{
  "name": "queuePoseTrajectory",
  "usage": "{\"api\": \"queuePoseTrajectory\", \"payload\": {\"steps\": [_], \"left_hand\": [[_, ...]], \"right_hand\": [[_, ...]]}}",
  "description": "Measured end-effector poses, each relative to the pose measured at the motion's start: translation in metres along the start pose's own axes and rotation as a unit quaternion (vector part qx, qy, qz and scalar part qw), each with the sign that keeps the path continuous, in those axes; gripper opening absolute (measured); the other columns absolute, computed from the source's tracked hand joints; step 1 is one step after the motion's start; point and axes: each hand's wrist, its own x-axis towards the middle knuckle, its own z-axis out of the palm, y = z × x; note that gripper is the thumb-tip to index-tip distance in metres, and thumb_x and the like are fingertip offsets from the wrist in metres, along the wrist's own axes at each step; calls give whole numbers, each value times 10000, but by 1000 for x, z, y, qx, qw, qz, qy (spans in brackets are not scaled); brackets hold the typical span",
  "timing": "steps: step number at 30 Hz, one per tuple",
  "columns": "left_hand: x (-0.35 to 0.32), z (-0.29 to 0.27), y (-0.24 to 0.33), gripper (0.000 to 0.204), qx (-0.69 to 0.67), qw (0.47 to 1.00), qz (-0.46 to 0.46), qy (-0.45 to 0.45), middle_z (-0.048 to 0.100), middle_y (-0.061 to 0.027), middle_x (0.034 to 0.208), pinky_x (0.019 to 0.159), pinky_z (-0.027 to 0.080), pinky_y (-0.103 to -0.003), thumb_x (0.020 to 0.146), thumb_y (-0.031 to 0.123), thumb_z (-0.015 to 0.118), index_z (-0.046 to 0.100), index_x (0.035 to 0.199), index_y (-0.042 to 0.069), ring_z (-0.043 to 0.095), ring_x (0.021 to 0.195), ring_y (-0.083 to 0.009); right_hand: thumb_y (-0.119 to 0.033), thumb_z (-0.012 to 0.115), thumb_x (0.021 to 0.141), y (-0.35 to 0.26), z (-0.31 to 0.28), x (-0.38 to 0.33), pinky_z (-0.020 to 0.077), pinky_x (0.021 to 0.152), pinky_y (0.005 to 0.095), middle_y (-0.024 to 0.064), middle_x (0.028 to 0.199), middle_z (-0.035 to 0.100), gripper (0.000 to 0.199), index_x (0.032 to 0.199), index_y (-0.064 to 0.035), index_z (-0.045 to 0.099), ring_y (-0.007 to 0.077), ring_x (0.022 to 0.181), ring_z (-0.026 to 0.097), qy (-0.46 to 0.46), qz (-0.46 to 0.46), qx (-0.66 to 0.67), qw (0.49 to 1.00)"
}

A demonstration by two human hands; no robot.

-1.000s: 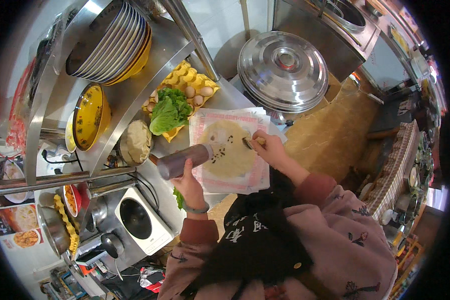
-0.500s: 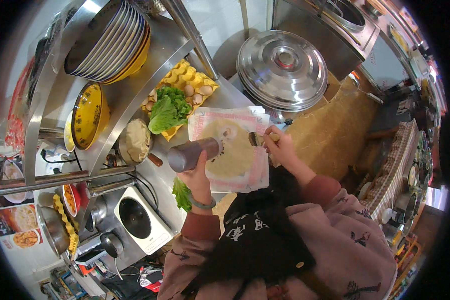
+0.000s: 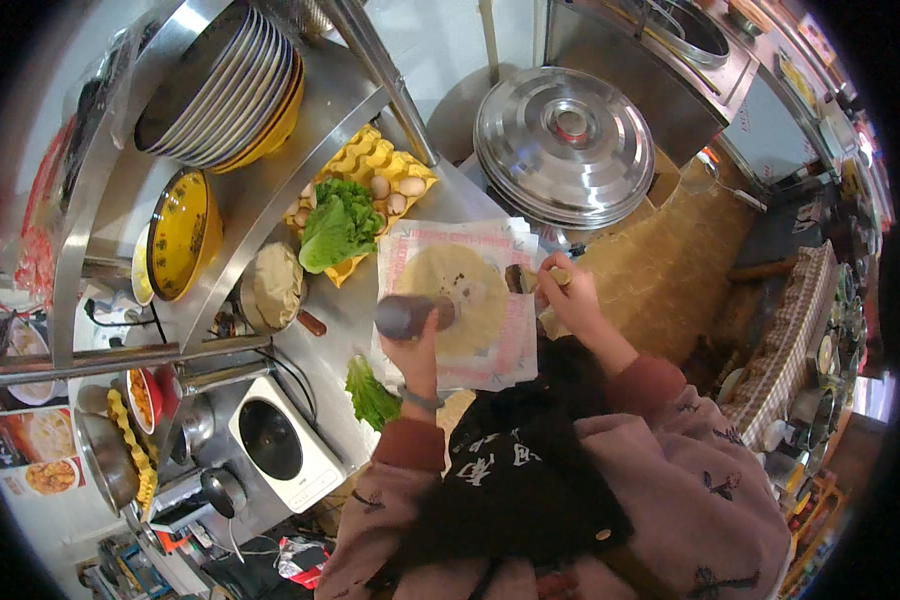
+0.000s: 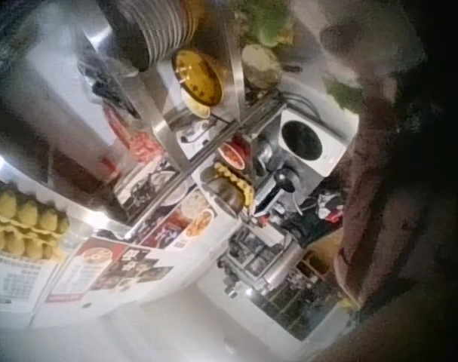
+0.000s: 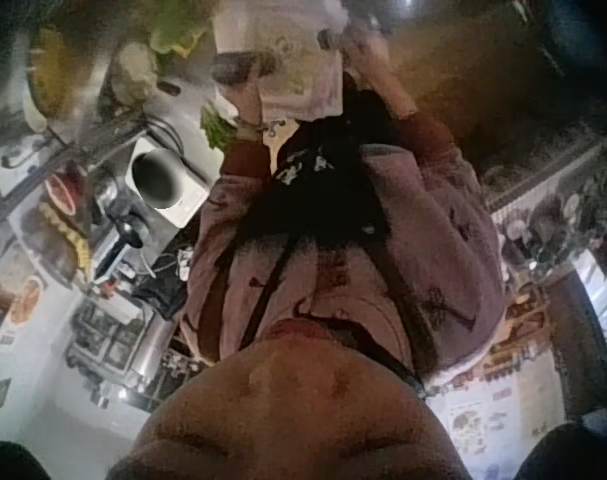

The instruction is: The person prepares a food wrap by placing a thin sheet on a paper, adding sauce, fried items, and lettuce, then folding the paper around the contents. The person also retrieves a tray and moves around the kitchen before assembling the wrap.

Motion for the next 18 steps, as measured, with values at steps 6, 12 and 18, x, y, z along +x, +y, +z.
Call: {"api": "queuePoseTrajectory", "payload": {"steps": [6, 12, 18], "left_hand": [[-19, -2, -3, 537, 6, 998, 48, -28, 562, -97, 1040, 842, 447, -325, 619, 43, 787, 504, 1074, 1, 546, 950, -193], [3, -4, 12, 509, 21, 997, 76, 13, 562, -97, 1045, 851, 438, -318, 650, 33, 766, 499, 1081, -2, 542, 953, -190], [17, 3, 17, 517, -63, 995, -10, 83, 527, -113, 1091, 867, 421, -315, 688, 27, 745, 463, 1119, -14, 517, 975, -183]], "right_hand": [[-114, 529, 866, -2, -9, -3, 454, 485, 219, 19, 603, 583, 86, 834, -34, 519, 66, 530, 556, -7, 15, -15, 1000], [-112, 527, 864, -9, -10, -4, 461, 490, 218, 23, 606, 584, 88, 829, -32, 522, 65, 532, 553, -1, 11, 9, 1000], [-114, 529, 865, -15, -10, -4, 462, 493, 217, 36, 611, 591, 87, 830, -35, 521, 72, 541, 563, -9, 27, -18, 999]]}}
